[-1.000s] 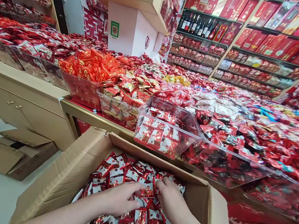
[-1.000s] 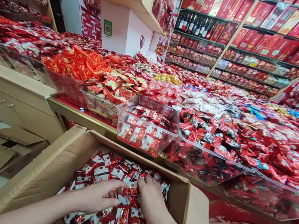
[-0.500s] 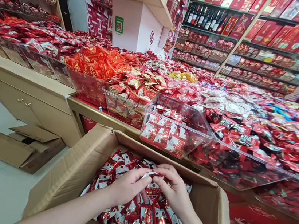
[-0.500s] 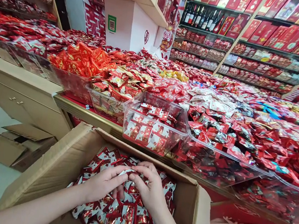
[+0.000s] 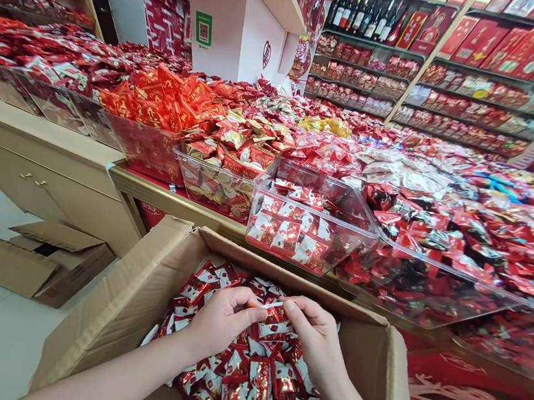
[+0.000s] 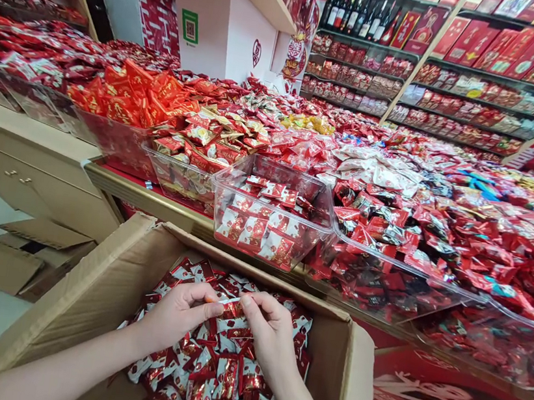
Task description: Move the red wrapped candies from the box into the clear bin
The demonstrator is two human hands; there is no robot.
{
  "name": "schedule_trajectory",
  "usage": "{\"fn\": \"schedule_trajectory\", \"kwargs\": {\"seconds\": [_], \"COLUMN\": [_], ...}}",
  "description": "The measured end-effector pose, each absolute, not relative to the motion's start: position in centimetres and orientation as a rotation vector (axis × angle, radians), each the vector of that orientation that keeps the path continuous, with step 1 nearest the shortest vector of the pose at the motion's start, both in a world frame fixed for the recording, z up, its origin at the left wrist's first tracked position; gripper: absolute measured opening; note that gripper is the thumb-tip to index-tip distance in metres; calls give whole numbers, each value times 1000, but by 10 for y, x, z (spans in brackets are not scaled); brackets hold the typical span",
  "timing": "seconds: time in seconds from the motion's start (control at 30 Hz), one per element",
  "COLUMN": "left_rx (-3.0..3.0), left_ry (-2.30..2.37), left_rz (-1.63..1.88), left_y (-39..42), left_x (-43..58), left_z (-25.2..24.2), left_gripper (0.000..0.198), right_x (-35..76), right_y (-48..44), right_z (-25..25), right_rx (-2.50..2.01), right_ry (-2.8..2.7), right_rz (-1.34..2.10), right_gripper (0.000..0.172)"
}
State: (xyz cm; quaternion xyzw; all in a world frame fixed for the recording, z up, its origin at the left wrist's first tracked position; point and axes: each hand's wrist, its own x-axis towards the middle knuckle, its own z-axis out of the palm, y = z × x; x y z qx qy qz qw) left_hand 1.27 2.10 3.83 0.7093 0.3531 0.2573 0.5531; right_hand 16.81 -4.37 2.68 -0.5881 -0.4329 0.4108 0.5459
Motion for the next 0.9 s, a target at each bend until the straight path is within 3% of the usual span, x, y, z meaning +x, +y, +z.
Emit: {"fn": "schedule_trajectory", "kwargs": {"seconds": [0.23,0.43,0.57,0.9], "left_rx": [1495,1336,1204,1129], "left_ry": [841,830,681,724], "left_rz": [634,694,568,543], "left_y": [20,17,15,17], "left_x": [17,18,19,17], "left_z": [33,29,32,36], "left_gripper": [28,22,34,42], "right_x": [160,164,164,163], "right_y": [-42,-43,-44,-43], "right_z": [33,31,28,25], "right_rx": [-1171,-1308,-1313,-1285], "right_ry": [-628,-877,-921,-823], "right_rz": [1216,1214,1211,1253], "right_gripper": [20,24,27,30]}}
